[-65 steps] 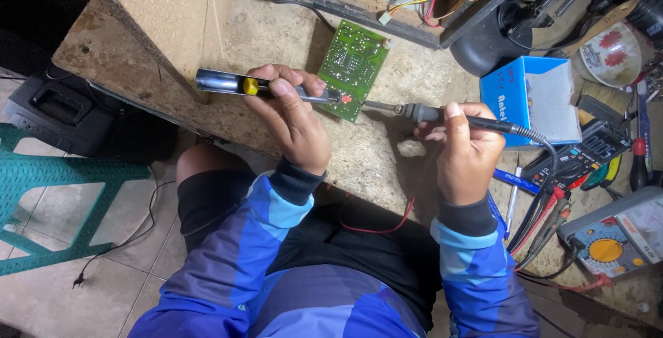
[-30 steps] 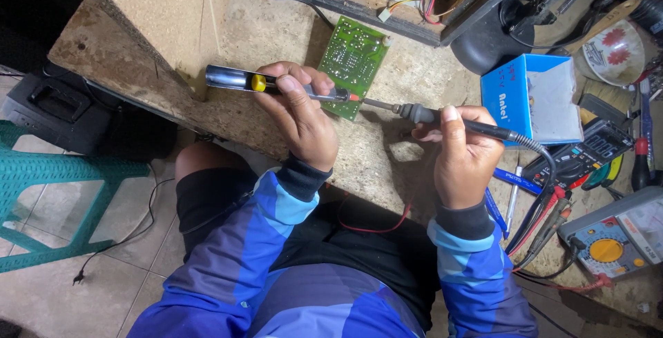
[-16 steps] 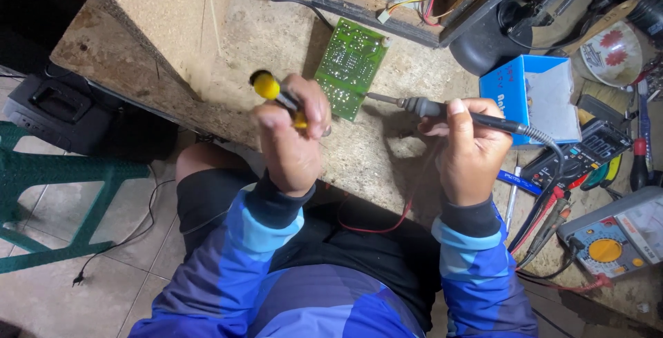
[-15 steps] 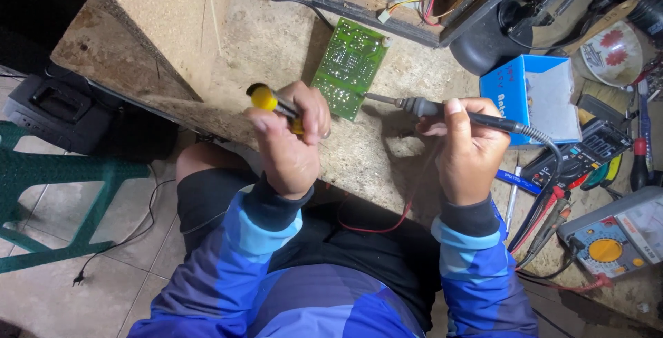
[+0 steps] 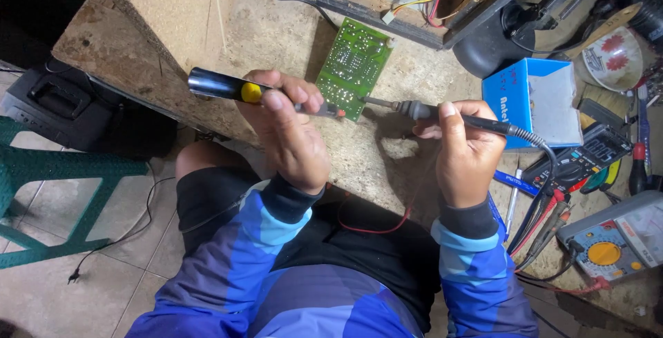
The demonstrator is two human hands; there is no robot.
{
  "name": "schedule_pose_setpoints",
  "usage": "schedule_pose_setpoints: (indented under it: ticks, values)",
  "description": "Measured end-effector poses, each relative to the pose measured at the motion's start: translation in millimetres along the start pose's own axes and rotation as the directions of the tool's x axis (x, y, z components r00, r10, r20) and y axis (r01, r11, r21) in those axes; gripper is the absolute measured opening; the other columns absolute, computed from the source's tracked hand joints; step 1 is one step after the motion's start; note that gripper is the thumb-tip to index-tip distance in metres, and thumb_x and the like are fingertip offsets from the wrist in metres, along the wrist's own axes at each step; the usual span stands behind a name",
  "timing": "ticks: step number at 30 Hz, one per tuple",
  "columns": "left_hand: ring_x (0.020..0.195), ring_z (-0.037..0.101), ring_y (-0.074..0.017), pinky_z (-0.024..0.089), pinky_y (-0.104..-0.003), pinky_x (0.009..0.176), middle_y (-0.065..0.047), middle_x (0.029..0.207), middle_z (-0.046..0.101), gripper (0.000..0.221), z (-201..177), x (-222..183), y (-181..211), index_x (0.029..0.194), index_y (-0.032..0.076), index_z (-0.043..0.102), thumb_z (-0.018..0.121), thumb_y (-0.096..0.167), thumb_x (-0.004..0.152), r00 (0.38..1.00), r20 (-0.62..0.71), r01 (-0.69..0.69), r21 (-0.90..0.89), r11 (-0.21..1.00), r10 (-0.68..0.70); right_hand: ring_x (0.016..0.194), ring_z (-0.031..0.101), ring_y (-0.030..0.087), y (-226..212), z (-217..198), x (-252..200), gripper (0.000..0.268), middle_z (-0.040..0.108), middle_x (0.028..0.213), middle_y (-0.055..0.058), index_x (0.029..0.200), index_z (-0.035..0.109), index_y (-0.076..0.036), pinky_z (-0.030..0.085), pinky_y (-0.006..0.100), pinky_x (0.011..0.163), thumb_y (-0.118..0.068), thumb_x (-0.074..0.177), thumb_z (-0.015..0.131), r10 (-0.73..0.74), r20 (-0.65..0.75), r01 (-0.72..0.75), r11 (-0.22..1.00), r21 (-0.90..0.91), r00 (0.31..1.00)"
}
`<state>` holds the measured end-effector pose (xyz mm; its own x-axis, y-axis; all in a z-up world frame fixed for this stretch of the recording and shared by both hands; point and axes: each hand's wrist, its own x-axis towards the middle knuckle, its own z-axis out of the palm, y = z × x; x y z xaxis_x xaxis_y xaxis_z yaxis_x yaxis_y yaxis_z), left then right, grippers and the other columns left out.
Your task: Diagnosing and repairing an electronic circuit board by testing continuity with a multimeter and desoldering components.
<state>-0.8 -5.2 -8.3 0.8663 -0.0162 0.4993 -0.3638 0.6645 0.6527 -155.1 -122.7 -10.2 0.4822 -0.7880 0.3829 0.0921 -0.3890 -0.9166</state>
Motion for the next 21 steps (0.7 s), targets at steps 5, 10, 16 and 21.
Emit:
schedule_pose_setpoints:
  ticks: [5, 10, 16, 21]
  values:
    - [0.079, 0.051, -0.0168, 0.056, -0.035, 0.085, -0.007, 0.094, 0.040, 0.018, 4.3, -5.2, -23.1, 0.128, -0.001, 0.033, 0.035, 0.006, 0.111, 0.997, -0.026, -0.077, 0.055, 0.996, 0.079, 0.067, 0.074, 0.024, -6.2, 3.7, -2.6, 0.016, 0.071, 0.075, 0.020, 0.096, 0.063, 0.004, 0.064, 0.034, 0.068, -0.006, 0.108, 0.060, -0.024, -0.002, 0.024, 1.000, -0.020, 1.000]
    - [0.080, 0.051, -0.0151, 0.056, -0.034, 0.087, -0.006, 0.096, 0.040, 0.017, 5.5, -6.7, -33.1, 0.127, 0.001, 0.032, 0.034, 0.006, 0.112, 0.998, -0.030, -0.060, 0.047, 0.997, 0.061, 0.068, 0.075, 0.028, -15.9, 8.4, -7.3, 0.016, 0.071, 0.076, 0.025, 0.095, 0.063, 0.007, 0.063, 0.038, 0.068, -0.004, 0.106, 0.063, -0.082, -0.004, 0.081, 0.993, -0.083, 0.997]
    - [0.081, 0.052, -0.0139, 0.057, -0.035, 0.087, -0.004, 0.095, 0.040, 0.015, 5.2, -7.9, -39.2, 0.126, 0.003, 0.034, 0.033, 0.009, 0.113, 0.998, -0.070, 0.004, 0.025, 1.000, -0.002, 0.068, 0.075, 0.027, -9.0, 6.9, -4.9, 0.015, 0.071, 0.076, 0.024, 0.095, 0.062, 0.006, 0.063, 0.037, 0.068, -0.004, 0.107, 0.061, -0.062, -0.010, 0.061, 0.996, -0.065, 0.998]
    - [0.081, 0.052, -0.0134, 0.057, -0.035, 0.087, -0.004, 0.096, 0.040, 0.015, 5.1, -9.4, -40.1, 0.126, 0.004, 0.033, 0.033, 0.011, 0.113, 0.996, -0.084, 0.023, 0.038, 0.999, -0.020, 0.067, 0.075, 0.024, -6.3, 2.9, 2.1, 0.016, 0.071, 0.075, 0.020, 0.096, 0.063, 0.004, 0.064, 0.033, 0.068, -0.005, 0.108, 0.058, -0.005, 0.002, 0.005, 0.999, -0.038, 1.000]
